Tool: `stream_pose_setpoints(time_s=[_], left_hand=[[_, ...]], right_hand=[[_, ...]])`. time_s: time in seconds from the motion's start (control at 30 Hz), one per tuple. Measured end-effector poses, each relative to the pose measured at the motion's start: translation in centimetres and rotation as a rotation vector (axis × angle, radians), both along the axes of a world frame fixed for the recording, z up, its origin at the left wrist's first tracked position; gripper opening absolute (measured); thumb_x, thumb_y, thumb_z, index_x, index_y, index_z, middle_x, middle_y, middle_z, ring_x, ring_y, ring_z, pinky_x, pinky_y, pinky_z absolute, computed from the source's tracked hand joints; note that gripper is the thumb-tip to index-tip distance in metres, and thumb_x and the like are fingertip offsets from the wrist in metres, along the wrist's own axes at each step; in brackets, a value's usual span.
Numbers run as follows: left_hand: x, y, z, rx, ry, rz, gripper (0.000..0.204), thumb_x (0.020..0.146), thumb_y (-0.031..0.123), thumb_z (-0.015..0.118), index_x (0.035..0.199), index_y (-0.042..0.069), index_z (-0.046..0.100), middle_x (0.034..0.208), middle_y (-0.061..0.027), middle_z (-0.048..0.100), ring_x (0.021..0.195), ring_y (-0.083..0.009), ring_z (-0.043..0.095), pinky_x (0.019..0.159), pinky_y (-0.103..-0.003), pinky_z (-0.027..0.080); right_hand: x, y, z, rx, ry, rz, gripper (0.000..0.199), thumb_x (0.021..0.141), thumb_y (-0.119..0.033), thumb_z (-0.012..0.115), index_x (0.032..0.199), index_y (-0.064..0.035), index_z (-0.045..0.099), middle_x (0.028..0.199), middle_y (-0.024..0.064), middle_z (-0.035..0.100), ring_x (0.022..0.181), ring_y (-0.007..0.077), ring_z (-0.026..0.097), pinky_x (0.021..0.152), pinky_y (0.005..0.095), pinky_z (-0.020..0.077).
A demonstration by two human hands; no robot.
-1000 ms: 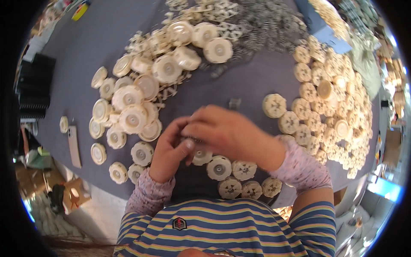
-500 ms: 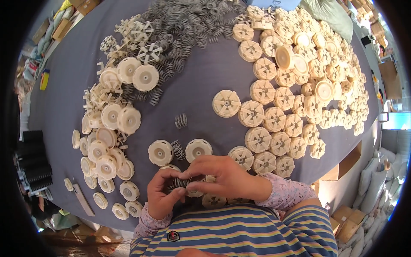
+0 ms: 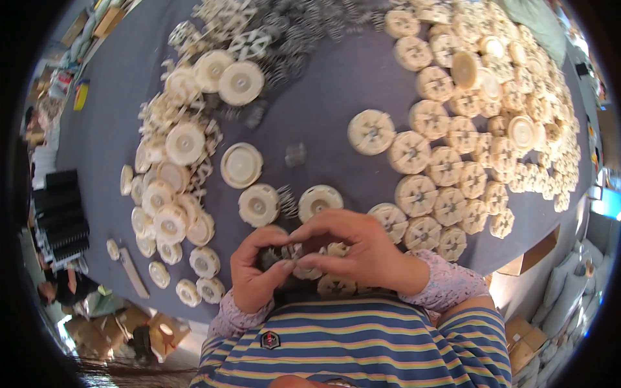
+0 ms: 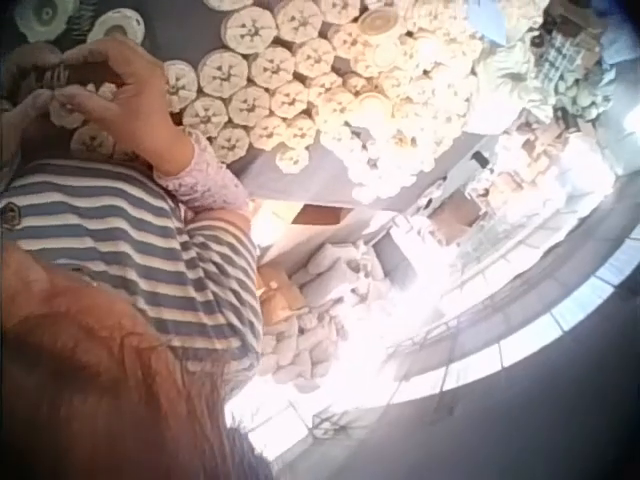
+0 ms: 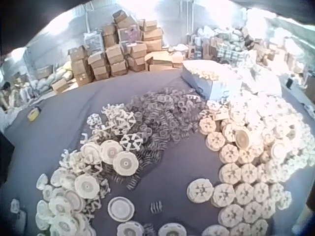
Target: The person assembles small plastic components by hand, inserting metal springs and plastic gears into a plastic housing base, then securing them with a plastic cap.
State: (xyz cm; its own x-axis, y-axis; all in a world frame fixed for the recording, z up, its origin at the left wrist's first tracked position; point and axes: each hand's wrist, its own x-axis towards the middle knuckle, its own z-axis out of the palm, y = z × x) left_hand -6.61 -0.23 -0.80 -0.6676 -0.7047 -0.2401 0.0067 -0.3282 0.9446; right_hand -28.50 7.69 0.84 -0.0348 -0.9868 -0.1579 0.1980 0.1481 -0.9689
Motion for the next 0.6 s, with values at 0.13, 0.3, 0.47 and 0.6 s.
stream_pose_setpoints(time_s=[0.13,0.3,0.47,0.6], left_hand=[[-0.2,0.1,0.4,-0.242,0.007,0.052,0.030,0.090,0.005,0.083,0.117,0.001,0.072,0.103,-0.0095,0.070,0.093,-0.0194,0.066,0.082,-0.031,0.051],[0.8,0.2,1.3,0.026,-0.089,-0.034,0.025,0.096,0.012,0.080,0.117,0.001,0.071,0.102,-0.0058,0.069,0.084,-0.0112,0.064,0.073,-0.026,0.050],[1.9,-1.3,1.2,0.211,0.056,0.225,0.020,0.106,0.015,0.069,0.122,0.003,0.067,0.102,-0.0017,0.068,0.073,-0.0036,0.058,0.059,-0.019,0.044],[2.1,-2.1,1.0,0.182,0.100,0.319,0.016,0.109,0.011,0.062,0.123,0.003,0.064,0.103,-0.0020,0.068,0.070,-0.0025,0.055,0.055,-0.019,0.043]], right_hand=[[0.5,0.6,-0.5,-0.010,-0.096,-0.057,0.035,0.087,0.002,0.085,0.119,-0.0011,0.073,0.114,0.0116,0.072,0.104,0.0195,0.075,0.088,0.0308,0.0625],[0.0,-0.3,0.8,-0.410,0.546,0.045,0.037,0.083,0.001,0.087,0.117,-0.0038,0.075,0.111,0.0120,0.073,0.099,0.0252,0.076,0.081,0.0319,0.0627],[-2.6,-2.1,2.3,-0.205,0.860,0.027,0.029,0.085,-0.003,0.084,0.113,-0.0091,0.076,0.111,0.0096,0.072,0.095,0.0255,0.074,0.075,0.0354,0.0606],[-3.0,-2.1,0.5,-0.177,1.078,0.229,0.027,0.088,-0.009,0.081,0.115,-0.0084,0.074,0.116,0.0088,0.070,0.099,0.0275,0.073,0.080,0.0385,0.0596]])
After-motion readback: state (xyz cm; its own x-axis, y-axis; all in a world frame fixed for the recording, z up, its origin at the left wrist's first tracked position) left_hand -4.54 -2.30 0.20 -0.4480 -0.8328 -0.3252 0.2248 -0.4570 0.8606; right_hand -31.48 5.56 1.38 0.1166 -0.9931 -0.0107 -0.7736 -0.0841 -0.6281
